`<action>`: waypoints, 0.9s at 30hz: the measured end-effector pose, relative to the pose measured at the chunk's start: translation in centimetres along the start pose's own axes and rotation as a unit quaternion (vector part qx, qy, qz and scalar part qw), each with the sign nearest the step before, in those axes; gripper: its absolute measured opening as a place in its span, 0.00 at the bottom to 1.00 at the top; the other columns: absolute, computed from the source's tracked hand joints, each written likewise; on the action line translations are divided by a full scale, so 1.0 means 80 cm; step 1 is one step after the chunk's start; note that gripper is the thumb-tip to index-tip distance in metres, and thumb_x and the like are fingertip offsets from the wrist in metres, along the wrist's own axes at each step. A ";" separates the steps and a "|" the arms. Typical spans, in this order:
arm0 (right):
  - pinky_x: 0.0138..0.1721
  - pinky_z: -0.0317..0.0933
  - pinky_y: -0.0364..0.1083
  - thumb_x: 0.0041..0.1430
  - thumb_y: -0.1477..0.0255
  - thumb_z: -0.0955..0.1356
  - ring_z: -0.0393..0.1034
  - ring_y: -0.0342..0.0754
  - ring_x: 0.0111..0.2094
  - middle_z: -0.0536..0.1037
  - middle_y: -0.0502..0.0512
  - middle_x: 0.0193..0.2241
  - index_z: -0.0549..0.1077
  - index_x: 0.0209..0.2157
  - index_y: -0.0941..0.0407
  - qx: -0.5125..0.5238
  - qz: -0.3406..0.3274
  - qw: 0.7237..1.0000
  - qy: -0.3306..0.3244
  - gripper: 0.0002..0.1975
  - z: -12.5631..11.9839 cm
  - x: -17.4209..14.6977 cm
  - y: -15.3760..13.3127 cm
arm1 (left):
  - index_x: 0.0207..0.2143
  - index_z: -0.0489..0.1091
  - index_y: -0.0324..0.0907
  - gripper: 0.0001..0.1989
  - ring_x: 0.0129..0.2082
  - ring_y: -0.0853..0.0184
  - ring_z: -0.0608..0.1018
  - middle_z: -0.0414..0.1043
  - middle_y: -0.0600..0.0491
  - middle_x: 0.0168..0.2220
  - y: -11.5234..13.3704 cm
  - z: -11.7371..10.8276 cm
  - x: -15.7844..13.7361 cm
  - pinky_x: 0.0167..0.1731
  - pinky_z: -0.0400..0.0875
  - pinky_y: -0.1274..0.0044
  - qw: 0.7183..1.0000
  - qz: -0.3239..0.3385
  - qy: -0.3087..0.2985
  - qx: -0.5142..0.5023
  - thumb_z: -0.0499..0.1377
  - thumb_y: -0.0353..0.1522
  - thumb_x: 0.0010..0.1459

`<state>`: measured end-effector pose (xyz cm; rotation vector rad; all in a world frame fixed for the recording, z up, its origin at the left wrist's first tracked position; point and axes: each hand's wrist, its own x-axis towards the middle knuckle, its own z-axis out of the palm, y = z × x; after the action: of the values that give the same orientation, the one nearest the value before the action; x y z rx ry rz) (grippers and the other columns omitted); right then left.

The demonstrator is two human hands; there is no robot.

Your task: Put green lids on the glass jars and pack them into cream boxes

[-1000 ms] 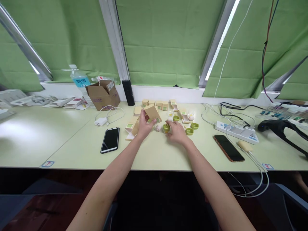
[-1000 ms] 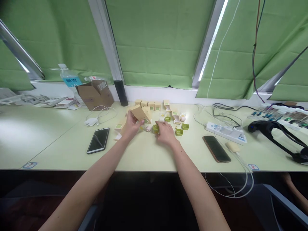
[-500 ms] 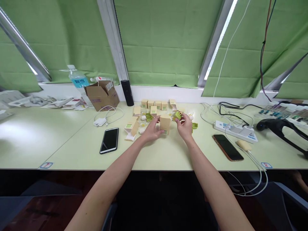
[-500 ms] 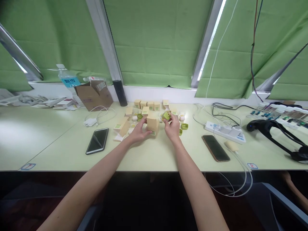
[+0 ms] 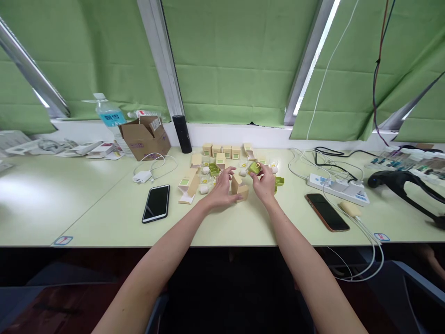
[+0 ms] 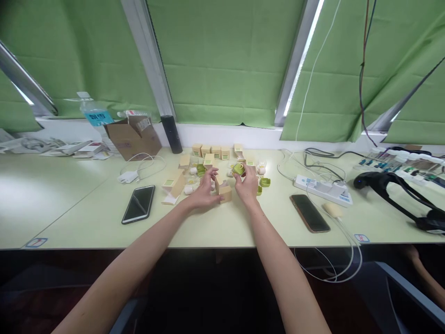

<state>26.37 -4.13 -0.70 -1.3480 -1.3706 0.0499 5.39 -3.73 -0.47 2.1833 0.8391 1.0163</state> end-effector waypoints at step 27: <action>0.34 0.68 0.49 0.63 0.63 0.68 0.72 0.52 0.40 0.79 0.62 0.49 0.73 0.54 0.54 0.050 -0.028 0.995 0.076 0.19 -0.001 -0.004 -0.011 | 0.67 0.44 0.47 0.42 0.57 0.50 0.72 0.56 0.39 0.63 -0.007 0.016 -0.003 0.59 0.68 0.52 0.988 0.048 0.052 0.140 0.66 0.41 0.59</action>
<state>25.75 -4.71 -0.27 -1.2050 -1.2610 -0.0213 6.13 -3.86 -1.68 2.4432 0.9834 1.1236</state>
